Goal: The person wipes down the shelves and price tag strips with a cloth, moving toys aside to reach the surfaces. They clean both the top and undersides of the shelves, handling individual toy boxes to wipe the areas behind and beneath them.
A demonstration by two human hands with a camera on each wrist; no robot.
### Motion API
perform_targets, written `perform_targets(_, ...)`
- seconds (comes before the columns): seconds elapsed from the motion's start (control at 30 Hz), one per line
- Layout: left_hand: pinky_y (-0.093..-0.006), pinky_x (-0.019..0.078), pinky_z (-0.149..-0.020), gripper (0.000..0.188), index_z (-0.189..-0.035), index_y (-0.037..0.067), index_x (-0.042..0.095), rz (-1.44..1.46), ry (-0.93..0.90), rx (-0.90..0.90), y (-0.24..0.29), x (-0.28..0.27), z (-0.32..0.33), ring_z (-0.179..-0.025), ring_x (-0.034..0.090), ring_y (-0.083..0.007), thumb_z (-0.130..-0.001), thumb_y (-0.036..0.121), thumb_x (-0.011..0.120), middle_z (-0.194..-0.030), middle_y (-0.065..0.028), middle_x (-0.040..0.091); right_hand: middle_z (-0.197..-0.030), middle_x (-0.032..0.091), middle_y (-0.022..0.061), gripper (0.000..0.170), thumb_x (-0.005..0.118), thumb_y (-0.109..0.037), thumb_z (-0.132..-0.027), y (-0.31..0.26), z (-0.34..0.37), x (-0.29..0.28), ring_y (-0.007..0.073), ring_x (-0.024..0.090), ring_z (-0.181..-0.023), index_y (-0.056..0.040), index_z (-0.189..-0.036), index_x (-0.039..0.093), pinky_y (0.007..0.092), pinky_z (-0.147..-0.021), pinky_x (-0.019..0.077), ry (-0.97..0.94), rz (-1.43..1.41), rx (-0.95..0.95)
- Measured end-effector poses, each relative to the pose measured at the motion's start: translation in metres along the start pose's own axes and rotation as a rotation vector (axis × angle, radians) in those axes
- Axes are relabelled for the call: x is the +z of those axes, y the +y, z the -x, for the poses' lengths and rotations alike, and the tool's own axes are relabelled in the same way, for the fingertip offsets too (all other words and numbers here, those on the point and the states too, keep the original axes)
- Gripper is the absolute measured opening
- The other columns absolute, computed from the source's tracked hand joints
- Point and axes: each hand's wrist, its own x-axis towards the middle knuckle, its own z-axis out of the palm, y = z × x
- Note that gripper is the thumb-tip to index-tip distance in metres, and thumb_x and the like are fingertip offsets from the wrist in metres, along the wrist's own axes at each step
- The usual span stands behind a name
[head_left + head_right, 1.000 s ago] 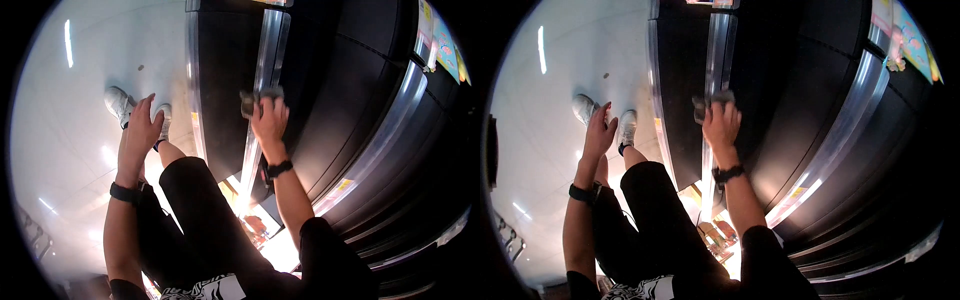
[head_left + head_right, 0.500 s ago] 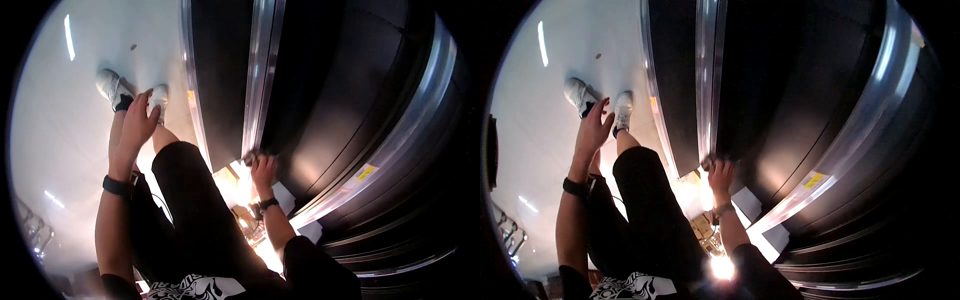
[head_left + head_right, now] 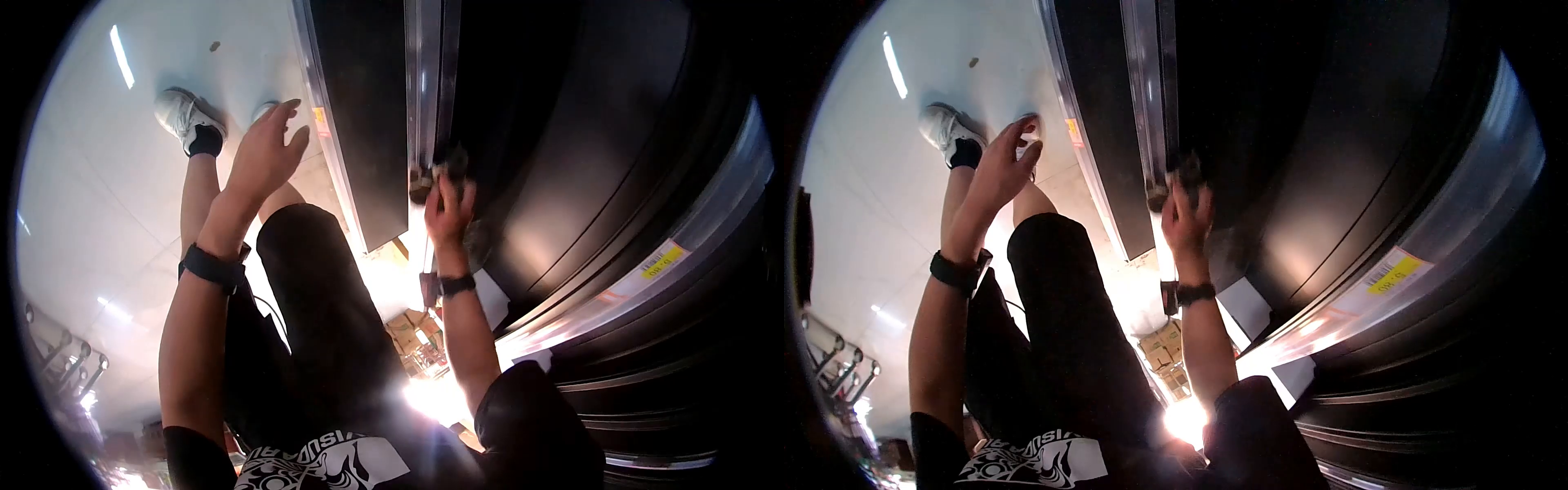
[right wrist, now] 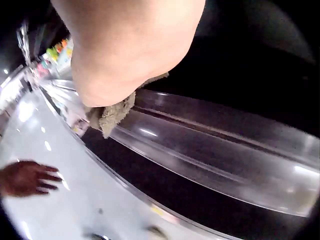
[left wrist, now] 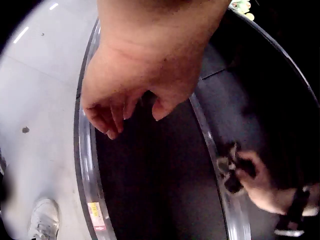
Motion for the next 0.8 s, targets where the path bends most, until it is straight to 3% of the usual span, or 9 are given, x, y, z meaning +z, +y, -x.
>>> perform_targets(0.03, -0.0398, 0.0443, -0.086, 0.041, -0.118, 0.001, 0.05, -0.016, -0.007, 0.024, 0.001, 0.004, -0.001, -0.1, 0.056, -0.035, -0.083, 0.021, 0.055, -0.108, -0.0193, 0.059, -0.096, 0.052, 0.0229, 0.028, 0.063, -0.009, -0.079, 0.001, 0.033, -0.002, 0.0416, 0.052, -0.087, -0.0071, -0.106, 0.058, 0.0458, -0.073, 0.0455, -0.011, -0.083, 0.075)
perform_targets(0.07, -0.0399, 0.0442, -0.087, 0.041, -0.118, 0.001, 0.051, -0.032, -0.018, 0.047, 0.002, 0.008, -0.001, -0.1, 0.056, -0.035, -0.083, 0.021, 0.055, -0.107, -0.0198, 0.059, -0.096, 0.051, 0.0236, 0.031, 0.064, -0.011, -0.079, 0.008, 0.069, -0.005, 0.0435, 0.052, -0.087, -0.0068, -0.108, 0.055, 0.0482, -0.073, 0.0449, -0.068, 0.097, 0.058)
perform_targets(0.17, -0.035, 0.0468, -0.082, 0.042, -0.123, 0.004, 0.047, -0.093, -0.064, 0.061, 0.004, 0.018, 0.0, -0.097, 0.059, -0.0296, -0.085, 0.02, 0.056, -0.112, -0.0171, 0.058, -0.096, 0.052, 0.021, 0.03, 0.063, -0.012, -0.078, 0.01, 0.156, -0.018, 0.0422, 0.051, -0.088, -0.0061, -0.104, 0.051, 0.0491, -0.074, 0.0438, -0.253, 0.081, 0.301)
perform_targets(0.27, -0.0352, 0.0468, -0.083, 0.041, -0.122, 0.004, 0.047, -0.102, -0.085, 0.062, 0.002, 0.026, 0.002, -0.099, 0.058, -0.0301, -0.086, 0.019, 0.056, -0.111, -0.0174, 0.058, -0.092, 0.051, 0.0188, 0.029, 0.062, -0.012, -0.077, 0.008, 0.168, -0.016, 0.0396, 0.051, -0.086, -0.0077, -0.104, 0.053, 0.0482, -0.074, 0.0428, -0.251, 0.1, 0.318)
perform_targets(0.4, -0.0362, 0.0469, -0.084, 0.04, -0.122, 0.004, 0.047, -0.114, -0.103, 0.013, 0.0, 0.038, 0.003, -0.1, 0.057, -0.0308, -0.086, 0.018, 0.055, -0.111, -0.0177, 0.058, -0.09, 0.049, 0.015, 0.033, 0.063, -0.007, -0.075, -0.005, 0.084, -0.007, 0.0342, 0.049, -0.085, -0.0117, -0.107, 0.059, 0.0447, -0.076, 0.041, -0.1, 0.138, 0.134)
perform_targets(0.53, -0.0376, 0.0469, -0.084, 0.039, -0.122, 0.004, 0.047, -0.143, -0.098, 0.102, -0.002, 0.046, 0.002, -0.1, 0.057, -0.0308, -0.086, 0.018, 0.055, -0.112, -0.0185, 0.057, -0.101, 0.044, 0.0135, 0.04, 0.061, -0.002, -0.074, -0.032, -0.047, 0.013, 0.0321, 0.045, -0.096, -0.0166, -0.112, 0.063, 0.0425, -0.085, 0.0387, 0.179, 0.228, -0.062)
perform_targets(0.6, -0.0372, 0.047, -0.084, 0.039, -0.121, 0.004, 0.048, -0.152, -0.146, 0.094, 0.002, 0.043, 0.001, -0.1, 0.058, -0.0308, -0.085, 0.018, 0.055, -0.112, -0.0183, 0.057, -0.105, 0.041, 0.0133, 0.04, 0.059, 0.001, -0.075, -0.041, -0.097, 0.017, 0.0322, 0.044, -0.102, -0.0168, -0.111, 0.065, 0.0423, -0.087, 0.0397, 0.273, 0.14, -0.122)
perform_targets(0.73, -0.0373, 0.0473, -0.084, 0.04, -0.121, 0.003, 0.048, -0.123, -0.143, 0.063, 0.001, 0.036, -0.001, -0.098, 0.058, -0.0308, -0.085, 0.019, 0.056, -0.11, -0.0181, 0.058, -0.109, 0.039, 0.0147, 0.036, 0.064, -0.001, -0.076, -0.037, -0.104, 0.027, 0.0315, 0.043, -0.106, -0.0158, -0.108, 0.066, 0.04, -0.089, 0.0412, 0.311, -0.025, -0.112)
perform_targets(0.8, -0.0369, 0.0476, -0.084, 0.041, -0.12, 0.003, 0.048, -0.137, -0.175, 0.029, -0.003, 0.033, -0.004, -0.097, 0.059, -0.0312, -0.084, 0.019, 0.057, -0.109, -0.0183, 0.058, -0.113, 0.036, 0.0161, 0.033, 0.069, -0.006, -0.076, -0.039, -0.09, 0.022, 0.031, 0.042, -0.107, -0.0159, -0.107, 0.066, 0.0371, -0.089, 0.0425, 0.218, 0.002, -0.111)
